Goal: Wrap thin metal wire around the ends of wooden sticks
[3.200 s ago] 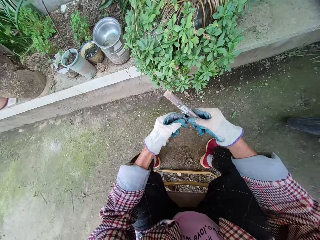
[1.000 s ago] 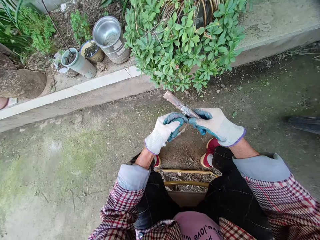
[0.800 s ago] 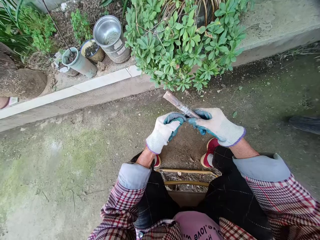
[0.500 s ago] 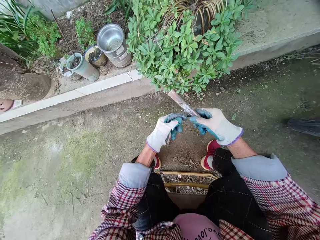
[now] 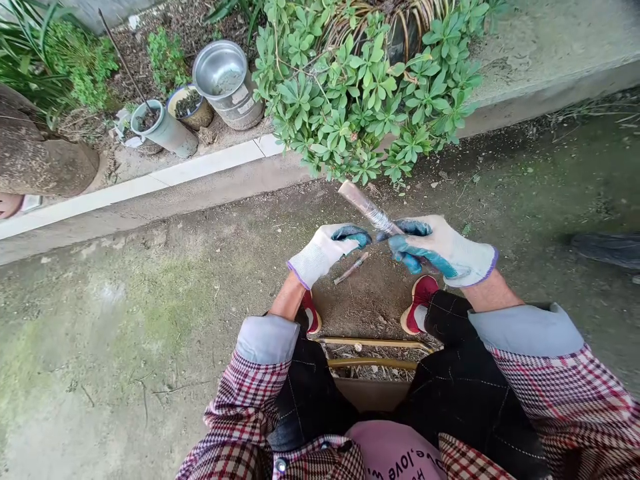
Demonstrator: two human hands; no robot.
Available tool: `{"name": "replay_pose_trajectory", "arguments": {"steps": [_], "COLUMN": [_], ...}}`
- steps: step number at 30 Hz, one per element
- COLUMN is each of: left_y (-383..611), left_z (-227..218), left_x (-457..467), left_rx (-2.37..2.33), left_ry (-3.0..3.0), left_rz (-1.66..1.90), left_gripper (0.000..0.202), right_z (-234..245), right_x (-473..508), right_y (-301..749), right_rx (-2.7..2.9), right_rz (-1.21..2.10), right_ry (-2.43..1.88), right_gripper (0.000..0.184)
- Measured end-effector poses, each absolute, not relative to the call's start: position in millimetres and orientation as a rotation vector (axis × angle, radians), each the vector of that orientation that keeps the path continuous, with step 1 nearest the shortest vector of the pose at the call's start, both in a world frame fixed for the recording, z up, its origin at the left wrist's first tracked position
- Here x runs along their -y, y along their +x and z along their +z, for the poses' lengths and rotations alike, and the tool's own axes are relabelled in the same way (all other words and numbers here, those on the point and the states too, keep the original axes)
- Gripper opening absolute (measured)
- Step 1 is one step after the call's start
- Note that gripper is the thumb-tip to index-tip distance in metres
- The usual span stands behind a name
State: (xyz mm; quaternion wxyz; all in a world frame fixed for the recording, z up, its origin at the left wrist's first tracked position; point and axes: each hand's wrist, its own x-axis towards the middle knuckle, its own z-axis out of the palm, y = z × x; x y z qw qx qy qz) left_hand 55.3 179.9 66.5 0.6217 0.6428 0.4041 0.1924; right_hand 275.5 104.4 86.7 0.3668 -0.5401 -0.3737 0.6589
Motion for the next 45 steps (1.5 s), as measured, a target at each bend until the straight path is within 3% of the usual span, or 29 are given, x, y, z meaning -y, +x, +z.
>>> {"name": "replay_pose_trajectory", "arguments": {"steps": [6,12,16,21,26,32,35,38,42,45], "left_y": [48.4,39.8,35.5,40.8,44.3,48.0,53.9,56.6,49.9,41.7], "left_z": [65.3,59.0,59.6,57.0,63.5,51.7,49.7,54.0,55.8,54.2], "left_x": [-187.0,-187.2,-180.2,-174.0,-172.0,-172.2,-175.4,-179.2,-185.0,-189.2], "left_rx": [-0.820,-0.834,-0.917,-1.052,-1.186,-1.200,-1.057,-0.949,-0.955,-0.907], "left_ry": [1.554,1.616,1.793,1.948,2.078,1.838,1.524,1.409,1.499,1.525], "left_rz": [0.378,0.258,0.104,0.050,0.103,0.241,0.392,0.427,0.365,0.299], "left_gripper": [0.022,0.022,0.020,0.020,0.023,0.024,0.027,0.021,0.012,0.012], "right_z": [91.2,81.3,70.7,57.7,55.5,59.2,62.2,64.8,64.3,63.6], "right_x": [-100.0,-104.9,-112.7,-123.3,-130.8,-132.8,-130.1,-125.6,-120.8,-119.6], "right_y": [283.5,285.5,272.2,261.6,265.0,273.1,275.8,277.8,283.6,287.9], "right_rx": [0.989,1.790,2.396,2.480,2.396,2.121,1.592,1.168,1.153,1.385], "right_rz": [1.701,1.991,1.586,1.168,1.080,1.014,1.284,1.588,1.809,2.009], "right_ry": [-1.318,-1.323,-1.657,-2.114,-2.239,-2.213,-1.974,-1.638,-1.418,-1.363], "right_gripper": [0.042,0.035,0.022,0.025,0.033,0.023,0.020,0.031,0.050,0.048]}}
